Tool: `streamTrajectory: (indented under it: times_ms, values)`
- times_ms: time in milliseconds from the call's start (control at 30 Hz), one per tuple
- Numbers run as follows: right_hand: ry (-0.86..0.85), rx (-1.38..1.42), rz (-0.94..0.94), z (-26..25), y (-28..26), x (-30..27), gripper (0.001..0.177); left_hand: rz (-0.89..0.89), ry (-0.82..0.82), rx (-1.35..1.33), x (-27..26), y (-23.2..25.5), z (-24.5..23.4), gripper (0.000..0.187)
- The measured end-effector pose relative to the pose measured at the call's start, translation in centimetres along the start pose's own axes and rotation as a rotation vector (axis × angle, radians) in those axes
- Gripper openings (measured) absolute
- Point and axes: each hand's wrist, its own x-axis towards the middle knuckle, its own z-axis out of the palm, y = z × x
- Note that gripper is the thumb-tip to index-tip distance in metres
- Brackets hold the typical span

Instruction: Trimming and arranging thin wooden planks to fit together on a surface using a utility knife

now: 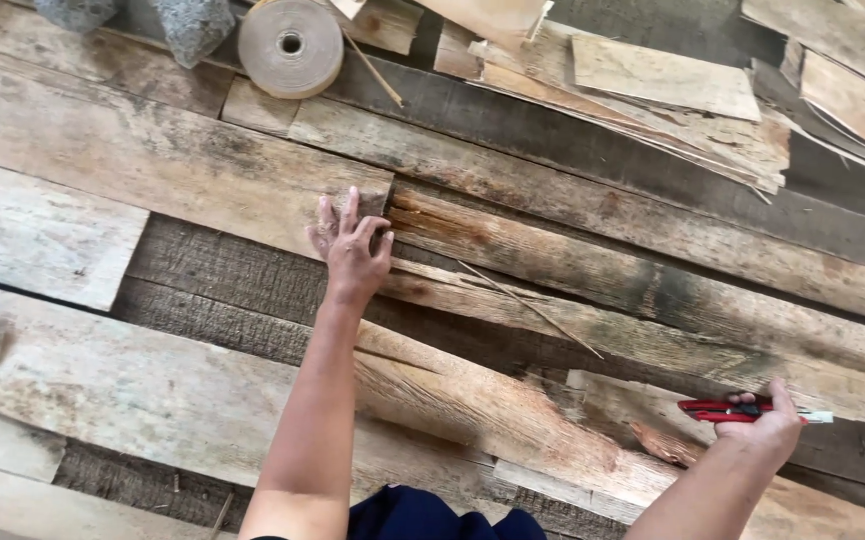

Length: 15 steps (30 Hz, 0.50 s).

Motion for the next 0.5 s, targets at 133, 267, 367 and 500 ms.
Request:
streamTrajectory:
  times_ms: [133,267,367,500]
  values:
    - [0.058,-0.014,-0.044,1.3,-2.4,-5.6,0.003,0.044,0.003,0.146,-0.1,4.5,-1.7,0.014]
    - [0.036,-0.161,0.032,-0.6,-2.8,-5.5,0.01,0.166,-0.444,0.1,-1.5,14.6,-6.8,0.054]
    - [-0.034,-0.151,0.101,-4.8,-0.1,0.4,0.009,0.285,-0.743,0.367,-1.5,17.6,-3.2,0.072]
    - [0.011,-0.095,0.139,-9.1,1.9,5.8,0.015,0.429,-0.669,0.461,-4.2,18.8,2.8,0.066]
